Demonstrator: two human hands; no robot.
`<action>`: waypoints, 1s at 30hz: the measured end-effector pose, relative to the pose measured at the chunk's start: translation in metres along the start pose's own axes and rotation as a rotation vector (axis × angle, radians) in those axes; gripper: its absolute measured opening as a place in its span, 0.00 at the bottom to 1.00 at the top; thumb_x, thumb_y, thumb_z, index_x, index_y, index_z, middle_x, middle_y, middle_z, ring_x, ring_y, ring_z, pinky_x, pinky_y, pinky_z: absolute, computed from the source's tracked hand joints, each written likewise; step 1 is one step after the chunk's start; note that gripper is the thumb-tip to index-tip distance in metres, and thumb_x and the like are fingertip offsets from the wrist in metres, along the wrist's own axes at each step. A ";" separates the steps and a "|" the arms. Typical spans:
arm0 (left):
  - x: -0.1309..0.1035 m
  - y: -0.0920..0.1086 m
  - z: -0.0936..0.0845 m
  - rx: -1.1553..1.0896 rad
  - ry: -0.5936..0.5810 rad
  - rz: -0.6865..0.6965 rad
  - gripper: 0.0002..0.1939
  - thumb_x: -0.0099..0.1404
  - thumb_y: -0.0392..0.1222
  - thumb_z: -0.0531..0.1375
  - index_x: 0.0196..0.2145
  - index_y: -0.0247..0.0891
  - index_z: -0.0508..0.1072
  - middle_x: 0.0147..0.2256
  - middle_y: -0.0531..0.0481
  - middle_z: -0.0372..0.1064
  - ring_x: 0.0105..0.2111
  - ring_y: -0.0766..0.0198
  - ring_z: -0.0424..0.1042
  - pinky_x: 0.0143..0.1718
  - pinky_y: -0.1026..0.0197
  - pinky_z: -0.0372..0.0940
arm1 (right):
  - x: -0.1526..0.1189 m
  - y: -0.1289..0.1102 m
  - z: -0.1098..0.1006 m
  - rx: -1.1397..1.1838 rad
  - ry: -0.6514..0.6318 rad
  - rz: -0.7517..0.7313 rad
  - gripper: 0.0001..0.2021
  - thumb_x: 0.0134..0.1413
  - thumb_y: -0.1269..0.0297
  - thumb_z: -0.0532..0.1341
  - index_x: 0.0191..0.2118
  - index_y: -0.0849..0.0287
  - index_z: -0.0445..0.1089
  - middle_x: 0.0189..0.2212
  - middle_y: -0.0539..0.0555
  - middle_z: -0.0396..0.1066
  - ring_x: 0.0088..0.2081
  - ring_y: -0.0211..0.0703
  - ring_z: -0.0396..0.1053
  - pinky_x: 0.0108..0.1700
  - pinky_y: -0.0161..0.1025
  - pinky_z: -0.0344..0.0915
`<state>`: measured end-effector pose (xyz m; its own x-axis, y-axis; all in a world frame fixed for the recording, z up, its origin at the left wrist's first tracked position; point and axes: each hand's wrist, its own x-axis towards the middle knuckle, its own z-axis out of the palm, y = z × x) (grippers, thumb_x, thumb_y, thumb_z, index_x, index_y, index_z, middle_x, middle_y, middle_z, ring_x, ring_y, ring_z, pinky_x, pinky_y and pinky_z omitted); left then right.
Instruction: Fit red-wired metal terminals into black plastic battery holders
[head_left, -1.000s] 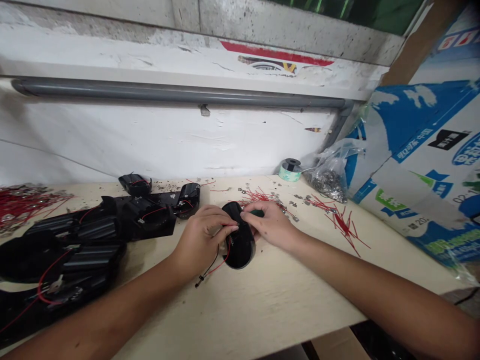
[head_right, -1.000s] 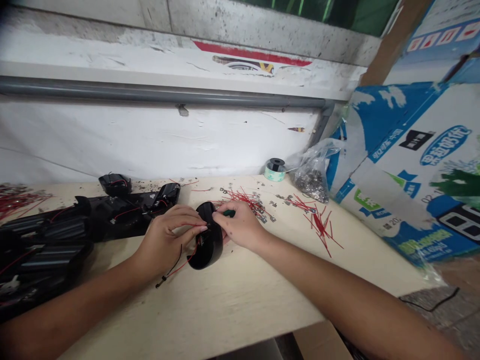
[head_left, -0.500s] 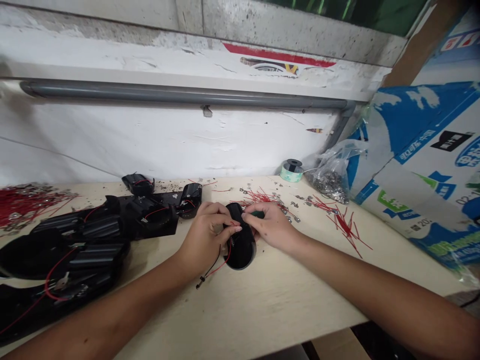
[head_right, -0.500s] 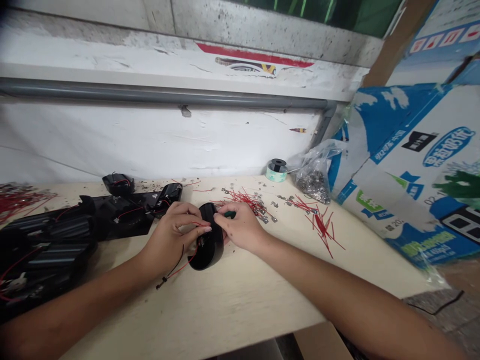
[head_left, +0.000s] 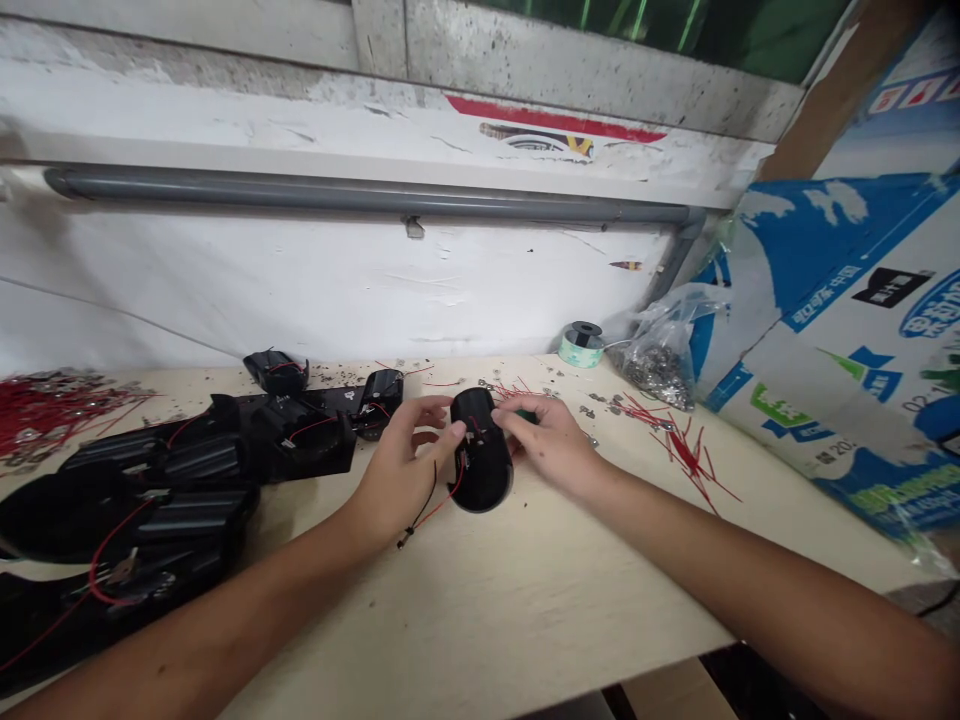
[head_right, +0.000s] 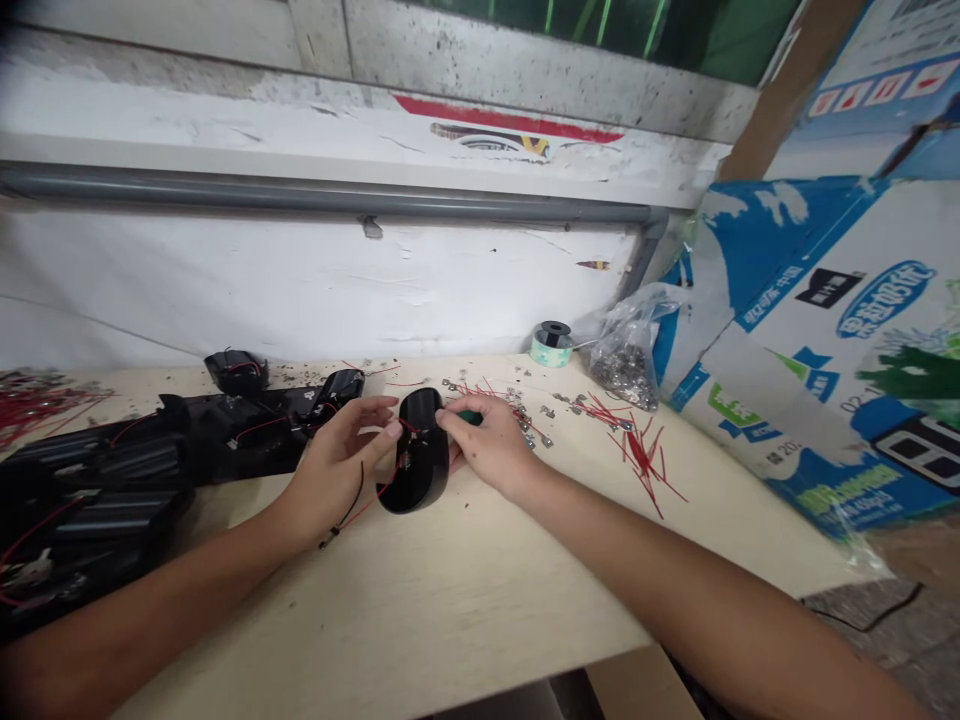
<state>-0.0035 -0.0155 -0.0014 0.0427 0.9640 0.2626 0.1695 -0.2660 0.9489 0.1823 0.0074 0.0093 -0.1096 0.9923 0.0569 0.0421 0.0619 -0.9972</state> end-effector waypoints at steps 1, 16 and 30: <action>0.000 0.001 0.001 -0.082 -0.003 -0.073 0.23 0.63 0.52 0.63 0.52 0.38 0.69 0.49 0.41 0.69 0.47 0.54 0.71 0.47 0.51 0.66 | 0.000 0.001 0.000 0.014 0.007 -0.024 0.08 0.50 0.60 0.66 0.31 0.60 0.73 0.21 0.50 0.72 0.20 0.38 0.70 0.21 0.33 0.68; -0.006 0.011 0.008 -0.662 -0.268 -0.423 0.20 0.59 0.40 0.66 0.50 0.38 0.72 0.45 0.42 0.77 0.45 0.52 0.77 0.44 0.54 0.68 | -0.003 0.002 0.002 0.159 -0.096 -0.118 0.21 0.57 0.58 0.58 0.56 0.50 0.59 0.28 0.44 0.66 0.18 0.33 0.59 0.18 0.32 0.57; -0.004 0.004 0.010 -0.606 -0.141 -0.404 0.23 0.62 0.41 0.64 0.54 0.42 0.68 0.49 0.45 0.75 0.49 0.54 0.74 0.46 0.57 0.69 | -0.002 0.000 -0.002 0.011 -0.095 -0.250 0.15 0.49 0.55 0.70 0.38 0.59 0.73 0.25 0.48 0.68 0.27 0.37 0.66 0.33 0.37 0.63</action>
<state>0.0066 -0.0209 0.0000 0.2248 0.9677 -0.1139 -0.3725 0.1933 0.9077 0.1844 0.0059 0.0094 -0.2080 0.9318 0.2975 -0.0089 0.3023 -0.9532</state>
